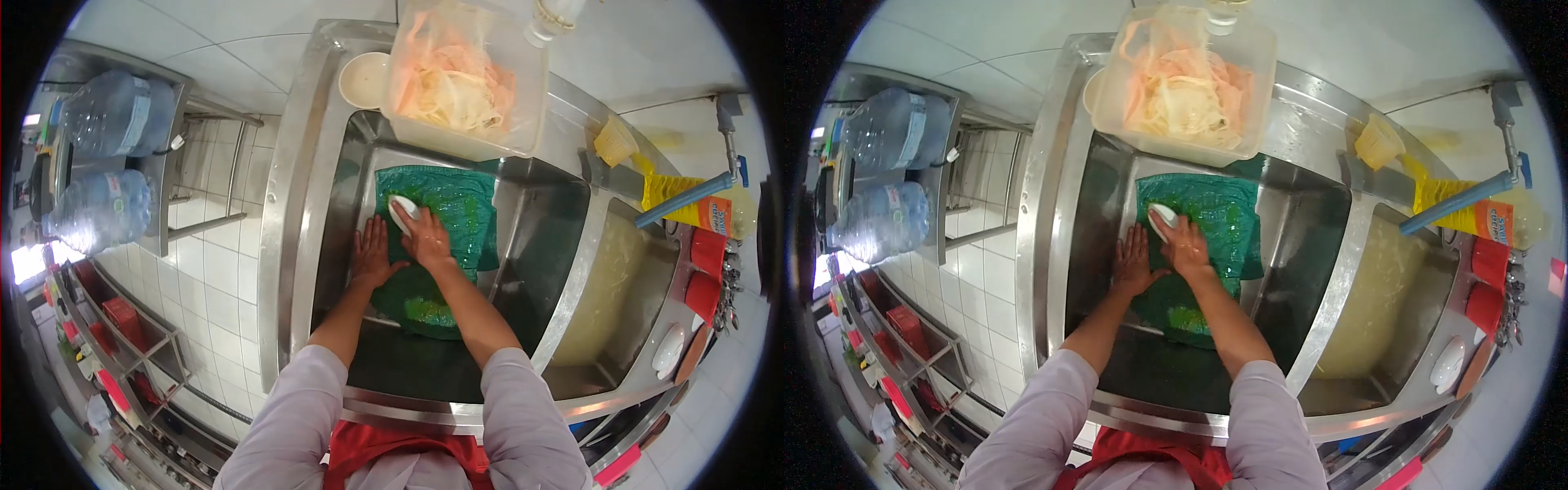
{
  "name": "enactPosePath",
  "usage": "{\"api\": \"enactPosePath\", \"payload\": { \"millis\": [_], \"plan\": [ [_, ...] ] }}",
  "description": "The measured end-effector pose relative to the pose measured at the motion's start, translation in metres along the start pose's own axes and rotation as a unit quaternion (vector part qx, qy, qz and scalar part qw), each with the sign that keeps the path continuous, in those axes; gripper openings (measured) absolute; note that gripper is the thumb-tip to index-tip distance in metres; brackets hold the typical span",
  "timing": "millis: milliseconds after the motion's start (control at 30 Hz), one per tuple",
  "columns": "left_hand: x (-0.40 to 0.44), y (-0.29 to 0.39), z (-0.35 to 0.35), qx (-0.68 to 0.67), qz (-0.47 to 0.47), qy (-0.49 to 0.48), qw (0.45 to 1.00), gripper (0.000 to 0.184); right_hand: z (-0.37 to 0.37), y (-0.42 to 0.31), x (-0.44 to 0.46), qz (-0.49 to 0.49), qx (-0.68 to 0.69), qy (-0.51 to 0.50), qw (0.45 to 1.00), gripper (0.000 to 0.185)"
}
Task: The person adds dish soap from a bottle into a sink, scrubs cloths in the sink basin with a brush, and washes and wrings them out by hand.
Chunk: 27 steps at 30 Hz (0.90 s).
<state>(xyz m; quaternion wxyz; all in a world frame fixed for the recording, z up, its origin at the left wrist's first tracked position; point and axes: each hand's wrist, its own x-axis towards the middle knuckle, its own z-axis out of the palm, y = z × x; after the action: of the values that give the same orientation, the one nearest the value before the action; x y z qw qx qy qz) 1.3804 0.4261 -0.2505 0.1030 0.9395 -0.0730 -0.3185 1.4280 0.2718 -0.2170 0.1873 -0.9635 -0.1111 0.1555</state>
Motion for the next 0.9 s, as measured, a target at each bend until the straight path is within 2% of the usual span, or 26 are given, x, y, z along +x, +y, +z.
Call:
{"api": "enactPosePath", "payload": {
  "millis": [33,100,167,267,333,367,400,467,533,600,633,700,733,767,800,833,900],
  "plan": [
    [0.005,0.000,0.001,-0.001,0.002,-0.003,1.000,0.116,-0.015,0.018,0.000,0.031,-0.020,-0.057,0.998,0.090],
    [0.002,-0.003,0.013,-0.023,0.012,0.057,0.998,0.118,-0.024,0.089,-0.007,0.088,0.084,0.064,0.991,0.088],
    [0.007,-0.006,0.016,-0.018,0.011,0.053,0.998,0.120,-0.055,0.125,-0.012,0.212,0.072,0.092,0.970,0.084],
    [0.004,-0.008,0.020,-0.014,0.022,0.052,0.998,0.123,-0.054,0.096,-0.024,0.187,0.046,0.149,0.970,0.079],
    [0.002,-0.011,0.017,-0.014,0.031,0.063,0.997,0.124,-0.034,0.042,-0.023,0.102,0.078,0.117,0.985,0.079],
    [0.002,-0.012,0.017,-0.016,0.022,0.057,0.998,0.125,-0.026,0.013,-0.019,0.090,0.063,0.047,0.993,0.075],
    [0.003,-0.009,0.018,-0.020,0.010,0.047,0.999,0.125,0.014,0.013,-0.019,0.063,0.118,0.014,0.991,0.070],
    [0.006,-0.002,0.013,-0.020,0.006,0.024,0.999,0.126,0.026,0.034,-0.012,0.089,0.106,-0.043,0.989,0.073],
    [0.010,-0.008,0.006,-0.012,-0.002,-0.006,1.000,0.126,-0.005,0.100,-0.015,0.049,0.064,0.100,0.992,0.074],
    [0.005,-0.006,0.006,-0.025,0.017,0.008,0.999,0.129,-0.040,0.129,-0.017,0.198,0.187,0.179,0.945,0.076],
    [0.004,-0.005,0.005,-0.025,0.019,0.010,0.999,0.129,-0.046,0.120,-0.018,0.198,0.187,0.181,0.945,0.076],
    [0.006,-0.002,0.001,-0.020,0.000,-0.018,1.000,0.127,-0.052,0.086,-0.016,0.262,0.123,0.178,0.941,0.080],
    [0.000,-0.003,0.000,-0.021,0.002,-0.014,1.000,0.127,-0.029,0.067,-0.021,0.199,0.093,0.216,0.951,0.079],
    [-0.001,-0.005,-0.002,-0.021,0.006,-0.024,0.999,0.128,-0.014,0.043,-0.027,0.117,0.142,0.197,0.963,0.077],
    [0.004,-0.007,-0.004,-0.020,0.009,-0.035,0.999,0.129,0.000,0.018,-0.026,0.083,0.095,0.086,0.988,0.075],
    [0.007,-0.005,-0.004,-0.022,0.009,-0.036,0.999,0.129,0.027,0.012,-0.036,0.018,0.099,0.036,0.994,0.075],
    [0.005,-0.007,0.002,-0.024,0.008,-0.023,0.999,0.133,0.019,0.053,-0.034,0.041,0.098,0.015,0.994,0.074]
  ]
}}
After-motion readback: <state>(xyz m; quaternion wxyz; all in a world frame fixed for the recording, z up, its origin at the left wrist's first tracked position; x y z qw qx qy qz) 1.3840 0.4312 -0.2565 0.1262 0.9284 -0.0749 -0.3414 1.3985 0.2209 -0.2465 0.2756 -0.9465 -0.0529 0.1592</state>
